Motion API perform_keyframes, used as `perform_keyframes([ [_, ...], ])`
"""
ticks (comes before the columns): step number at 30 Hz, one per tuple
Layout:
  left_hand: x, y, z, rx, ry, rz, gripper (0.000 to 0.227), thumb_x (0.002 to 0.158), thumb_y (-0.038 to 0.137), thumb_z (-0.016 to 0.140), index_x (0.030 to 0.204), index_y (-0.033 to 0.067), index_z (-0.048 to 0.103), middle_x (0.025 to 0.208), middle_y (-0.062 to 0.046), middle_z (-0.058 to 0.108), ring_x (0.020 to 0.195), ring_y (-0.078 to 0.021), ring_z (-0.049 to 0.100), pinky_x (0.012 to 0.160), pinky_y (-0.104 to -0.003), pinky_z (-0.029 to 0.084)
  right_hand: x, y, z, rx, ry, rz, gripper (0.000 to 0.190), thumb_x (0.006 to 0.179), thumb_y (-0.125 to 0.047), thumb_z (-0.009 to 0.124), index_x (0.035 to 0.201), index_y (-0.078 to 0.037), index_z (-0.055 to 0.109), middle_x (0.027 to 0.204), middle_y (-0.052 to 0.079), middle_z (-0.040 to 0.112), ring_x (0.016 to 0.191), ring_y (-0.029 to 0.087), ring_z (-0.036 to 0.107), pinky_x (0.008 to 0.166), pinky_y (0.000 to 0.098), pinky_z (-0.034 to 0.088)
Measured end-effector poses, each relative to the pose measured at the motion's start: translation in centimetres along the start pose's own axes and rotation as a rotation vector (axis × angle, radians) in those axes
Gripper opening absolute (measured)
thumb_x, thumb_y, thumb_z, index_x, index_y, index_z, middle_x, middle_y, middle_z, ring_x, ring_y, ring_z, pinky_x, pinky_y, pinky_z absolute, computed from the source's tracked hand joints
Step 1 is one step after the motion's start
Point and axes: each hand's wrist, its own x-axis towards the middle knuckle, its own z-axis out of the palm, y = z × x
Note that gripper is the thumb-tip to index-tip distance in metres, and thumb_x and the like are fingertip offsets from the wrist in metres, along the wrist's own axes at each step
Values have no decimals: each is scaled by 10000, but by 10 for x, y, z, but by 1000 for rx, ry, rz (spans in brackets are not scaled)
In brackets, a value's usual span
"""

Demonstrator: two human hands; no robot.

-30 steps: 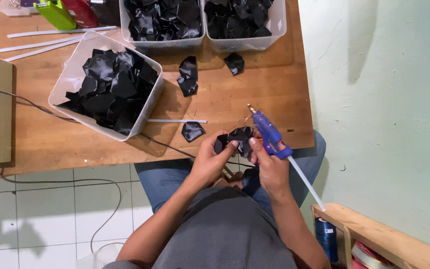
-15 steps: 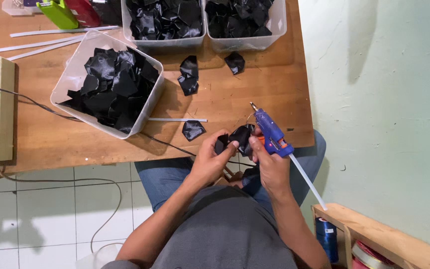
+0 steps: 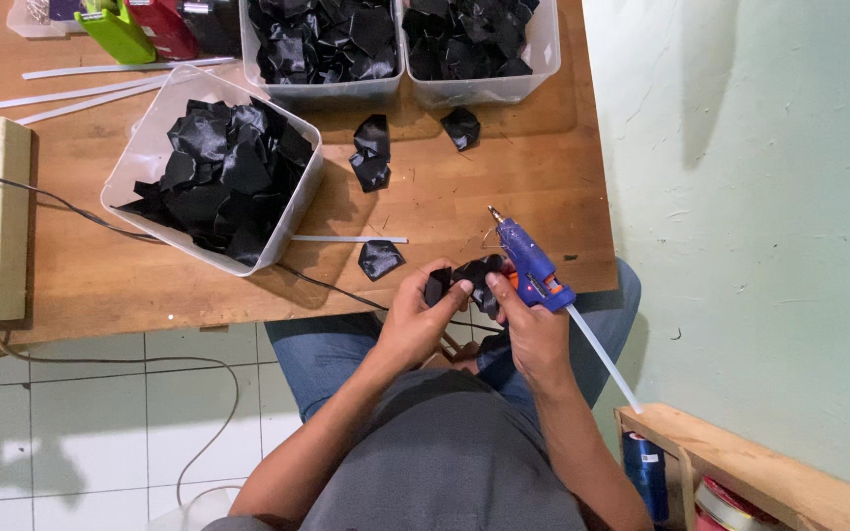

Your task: The person uses a hot glue gun to apply glue to the edges of small black material pieces and presses them together. They repeatedly pick up pieces from a container, apply glue, and join them on a wooden table.

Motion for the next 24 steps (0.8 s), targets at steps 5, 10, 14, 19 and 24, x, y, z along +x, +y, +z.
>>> perform_keyframes([
  [5,-2,12,0,-4,19,9,106,933,71,646,833,57,678,589,-59,599,556,-74,406,514,-209,333,-3,-8,3,36,8,-7,126,809,-4,824,864,-5,710,612,60,634,392,85,503,446,239,456],
  [10,-1,10,-1,-11,42,1,92,929,73,655,841,49,666,578,-58,579,559,-78,395,509,-214,328,-3,-7,5,63,40,-13,114,819,5,811,857,-10,704,649,65,640,399,87,498,437,236,457],
  [14,-2,11,1,0,50,-3,82,915,78,672,835,59,664,569,-45,576,556,-69,407,501,-203,328,0,10,-2,68,46,-2,127,816,-11,816,835,-19,690,637,64,636,398,91,512,416,231,444],
  [19,-3,14,2,-4,48,2,125,917,113,692,805,73,653,550,-48,576,555,-77,417,495,-201,336,1,27,-10,82,15,15,121,827,3,804,804,4,686,609,79,626,399,103,518,434,248,459],
  [24,-2,-5,0,27,12,6,164,919,137,709,774,82,654,553,-49,588,552,-85,425,494,-206,331,1,40,-12,45,1,19,150,829,-30,813,771,-31,675,581,75,610,398,107,525,412,243,424],
])
